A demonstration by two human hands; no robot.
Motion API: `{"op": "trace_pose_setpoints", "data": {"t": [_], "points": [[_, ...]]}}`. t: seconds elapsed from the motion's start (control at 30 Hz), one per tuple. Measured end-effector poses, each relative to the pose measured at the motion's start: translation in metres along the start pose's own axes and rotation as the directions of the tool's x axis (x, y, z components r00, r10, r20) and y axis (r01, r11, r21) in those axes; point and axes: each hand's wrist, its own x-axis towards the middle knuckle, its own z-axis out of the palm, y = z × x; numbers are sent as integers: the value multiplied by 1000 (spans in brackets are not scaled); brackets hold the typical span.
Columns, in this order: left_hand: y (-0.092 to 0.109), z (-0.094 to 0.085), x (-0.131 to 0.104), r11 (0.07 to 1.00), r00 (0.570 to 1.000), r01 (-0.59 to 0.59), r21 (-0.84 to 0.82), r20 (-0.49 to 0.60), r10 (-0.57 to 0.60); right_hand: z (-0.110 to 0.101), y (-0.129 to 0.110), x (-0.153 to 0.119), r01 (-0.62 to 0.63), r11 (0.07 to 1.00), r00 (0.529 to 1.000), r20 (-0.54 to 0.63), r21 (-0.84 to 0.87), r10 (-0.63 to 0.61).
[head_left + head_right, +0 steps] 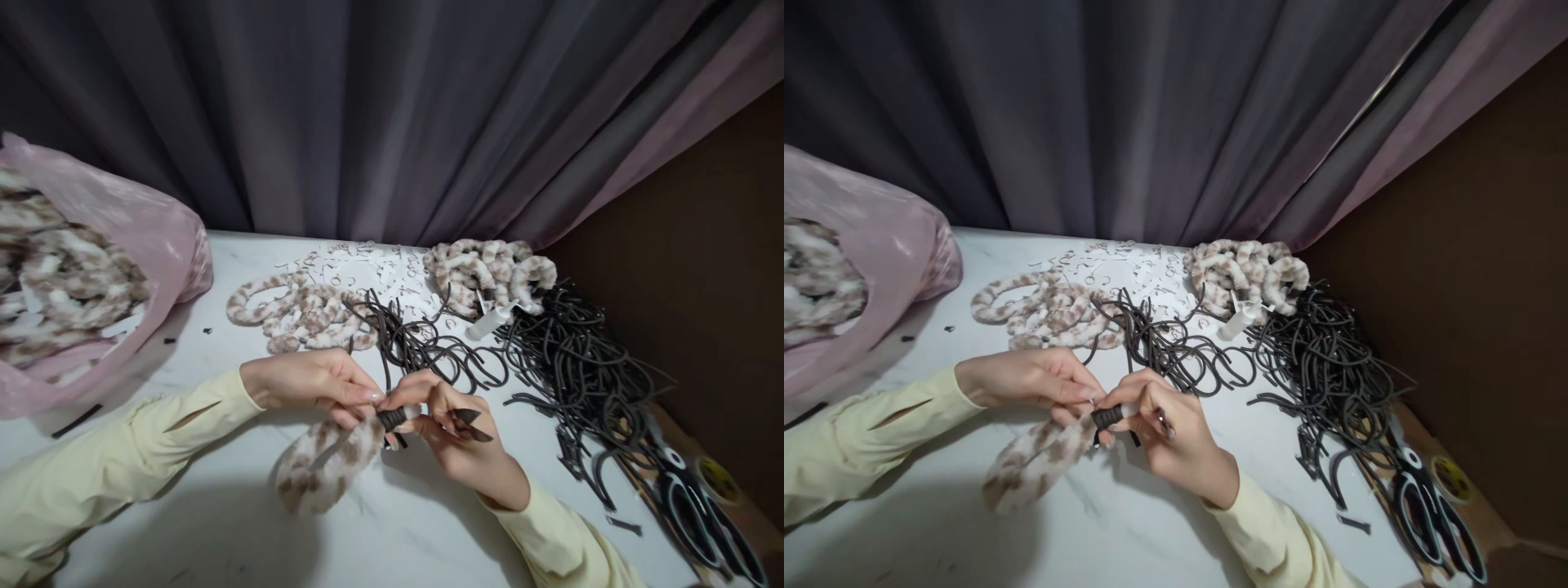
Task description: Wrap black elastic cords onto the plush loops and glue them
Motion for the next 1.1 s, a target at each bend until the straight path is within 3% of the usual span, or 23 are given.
{"op": "trace_pose_setpoints", "data": {"t": [0.13, 0.43, 0.73, 1.1], "points": [[-1, -2, -1, 999, 997, -27, 28, 69, 25, -1, 0, -1, -28, 999, 1000, 4, 21, 28], [1, -2, 1, 997, 1000, -14, 80, 6, 13, -2, 0, 0, -83, 996, 997, 10, 32, 83], [1, 0, 1, 979, 996, -89, 181, 39, 84, -2, 2, -1, -48, 999, 999, -9, -16, 48], [-10, -5, 8, 996, 997, -72, 48, 23, 71, -2, 1, -2, 23, 997, 999, -30, -70, -25]]}}
